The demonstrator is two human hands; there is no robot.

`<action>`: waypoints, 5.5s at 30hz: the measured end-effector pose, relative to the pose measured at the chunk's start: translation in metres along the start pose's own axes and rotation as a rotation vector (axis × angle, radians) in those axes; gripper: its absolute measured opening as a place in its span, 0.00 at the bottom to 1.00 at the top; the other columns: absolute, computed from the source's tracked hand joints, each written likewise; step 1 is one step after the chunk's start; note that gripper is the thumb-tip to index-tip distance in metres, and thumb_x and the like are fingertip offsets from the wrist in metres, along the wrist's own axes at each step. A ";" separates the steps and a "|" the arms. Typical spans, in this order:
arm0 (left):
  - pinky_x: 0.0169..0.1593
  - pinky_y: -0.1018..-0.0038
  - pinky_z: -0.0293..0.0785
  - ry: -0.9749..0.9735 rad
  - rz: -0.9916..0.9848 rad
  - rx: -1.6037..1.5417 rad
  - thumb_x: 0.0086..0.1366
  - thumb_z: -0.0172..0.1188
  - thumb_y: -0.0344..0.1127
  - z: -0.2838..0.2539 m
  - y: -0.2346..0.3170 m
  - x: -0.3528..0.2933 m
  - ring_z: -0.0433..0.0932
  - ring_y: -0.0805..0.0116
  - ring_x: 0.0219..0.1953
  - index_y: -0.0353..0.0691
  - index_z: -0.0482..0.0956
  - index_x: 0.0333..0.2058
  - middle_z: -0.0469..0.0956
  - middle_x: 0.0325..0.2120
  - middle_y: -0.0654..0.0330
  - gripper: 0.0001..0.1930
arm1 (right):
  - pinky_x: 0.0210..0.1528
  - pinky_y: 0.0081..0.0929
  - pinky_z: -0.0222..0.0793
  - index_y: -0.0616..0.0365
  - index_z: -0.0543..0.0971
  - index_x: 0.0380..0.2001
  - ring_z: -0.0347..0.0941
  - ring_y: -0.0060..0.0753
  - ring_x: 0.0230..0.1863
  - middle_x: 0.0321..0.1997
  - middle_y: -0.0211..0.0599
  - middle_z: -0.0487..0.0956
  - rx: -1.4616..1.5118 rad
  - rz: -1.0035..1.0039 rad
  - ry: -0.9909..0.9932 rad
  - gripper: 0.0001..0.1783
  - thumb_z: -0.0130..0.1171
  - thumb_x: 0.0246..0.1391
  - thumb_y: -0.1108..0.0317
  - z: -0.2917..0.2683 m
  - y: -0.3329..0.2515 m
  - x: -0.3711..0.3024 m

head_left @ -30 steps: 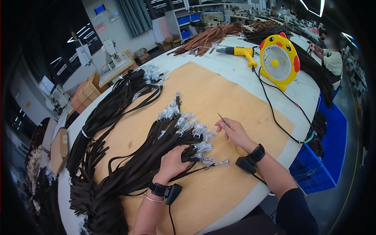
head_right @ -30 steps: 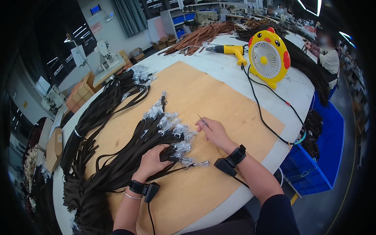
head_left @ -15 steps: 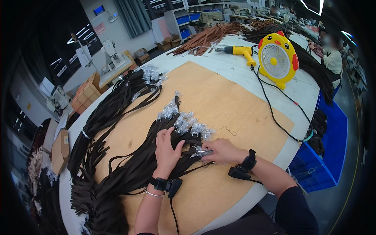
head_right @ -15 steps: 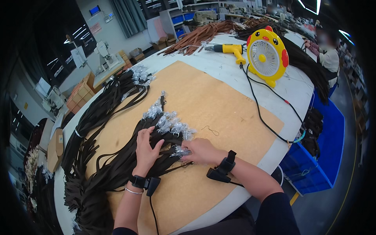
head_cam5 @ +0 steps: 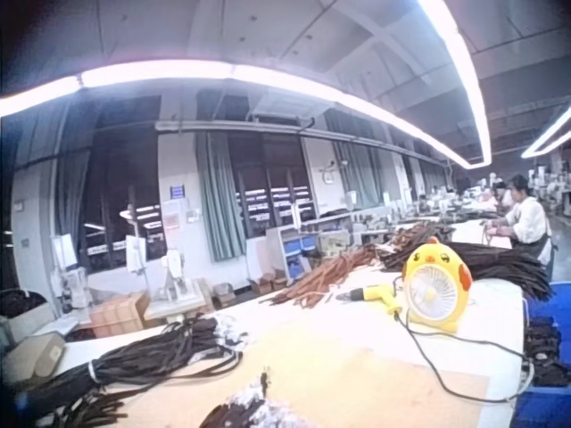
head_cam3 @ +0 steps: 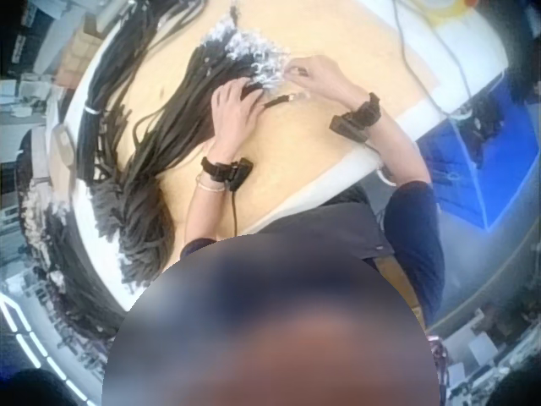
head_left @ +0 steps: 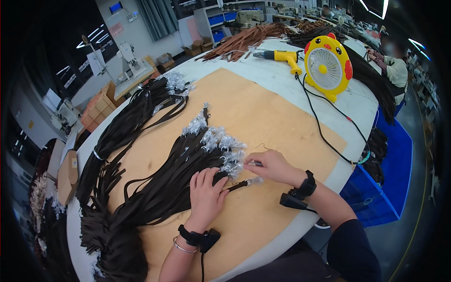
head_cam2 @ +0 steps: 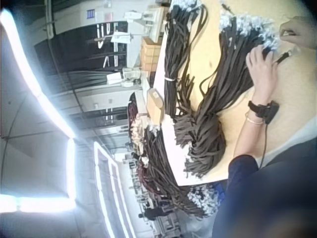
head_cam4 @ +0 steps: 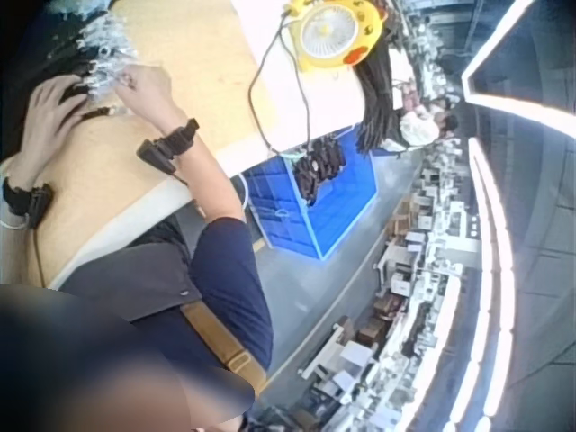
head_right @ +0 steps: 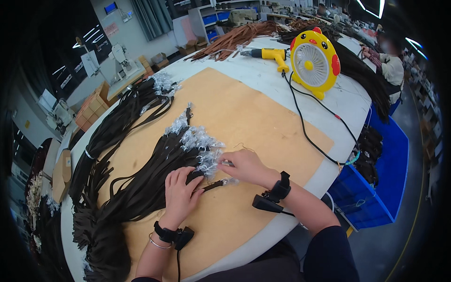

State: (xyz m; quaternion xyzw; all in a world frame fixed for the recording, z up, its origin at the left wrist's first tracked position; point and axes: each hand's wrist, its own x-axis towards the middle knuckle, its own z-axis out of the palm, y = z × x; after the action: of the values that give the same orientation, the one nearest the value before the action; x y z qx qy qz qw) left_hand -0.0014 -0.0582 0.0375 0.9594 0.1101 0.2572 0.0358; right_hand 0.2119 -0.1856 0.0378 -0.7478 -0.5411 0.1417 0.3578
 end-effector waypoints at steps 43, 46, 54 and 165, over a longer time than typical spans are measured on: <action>0.28 0.66 0.74 -0.216 -0.014 -0.537 0.58 0.62 0.23 0.037 0.025 -0.017 0.79 0.56 0.28 0.40 0.77 0.33 0.76 0.28 0.58 0.06 | 0.26 0.37 0.71 0.55 0.77 0.35 0.77 0.39 0.24 0.26 0.35 0.72 -0.343 -0.498 -0.228 0.12 0.58 0.60 0.57 0.004 -0.003 -0.071; 0.28 0.66 0.73 -0.211 -0.024 -0.529 0.58 0.62 0.24 0.037 0.027 -0.017 0.79 0.56 0.28 0.40 0.76 0.33 0.76 0.28 0.59 0.06 | 0.26 0.37 0.71 0.55 0.77 0.34 0.77 0.39 0.24 0.26 0.36 0.72 -0.354 -0.518 -0.247 0.11 0.59 0.59 0.58 0.002 -0.005 -0.068; 0.27 0.66 0.74 -0.222 -0.012 -0.523 0.61 0.63 0.29 0.039 0.025 -0.018 0.79 0.56 0.28 0.43 0.76 0.35 0.76 0.30 0.61 0.05 | 0.26 0.36 0.71 0.55 0.79 0.30 0.77 0.38 0.25 0.24 0.34 0.73 -0.348 -0.548 -0.316 0.12 0.59 0.58 0.58 0.000 -0.004 -0.057; 0.31 0.70 0.72 -0.309 -0.162 -0.712 0.58 0.64 0.23 0.017 0.033 -0.033 0.77 0.59 0.27 0.35 0.77 0.32 0.76 0.26 0.55 0.05 | 0.31 0.36 0.71 0.48 0.84 0.40 0.78 0.39 0.32 0.29 0.31 0.78 -0.076 -0.438 -0.359 0.11 0.58 0.61 0.56 0.002 0.007 -0.072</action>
State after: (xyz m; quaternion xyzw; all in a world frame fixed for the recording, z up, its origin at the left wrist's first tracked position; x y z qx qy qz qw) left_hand -0.0144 -0.0981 0.0108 0.9027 0.0826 0.1284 0.4023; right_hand 0.1892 -0.2519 0.0189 -0.5889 -0.7493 0.1708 0.2502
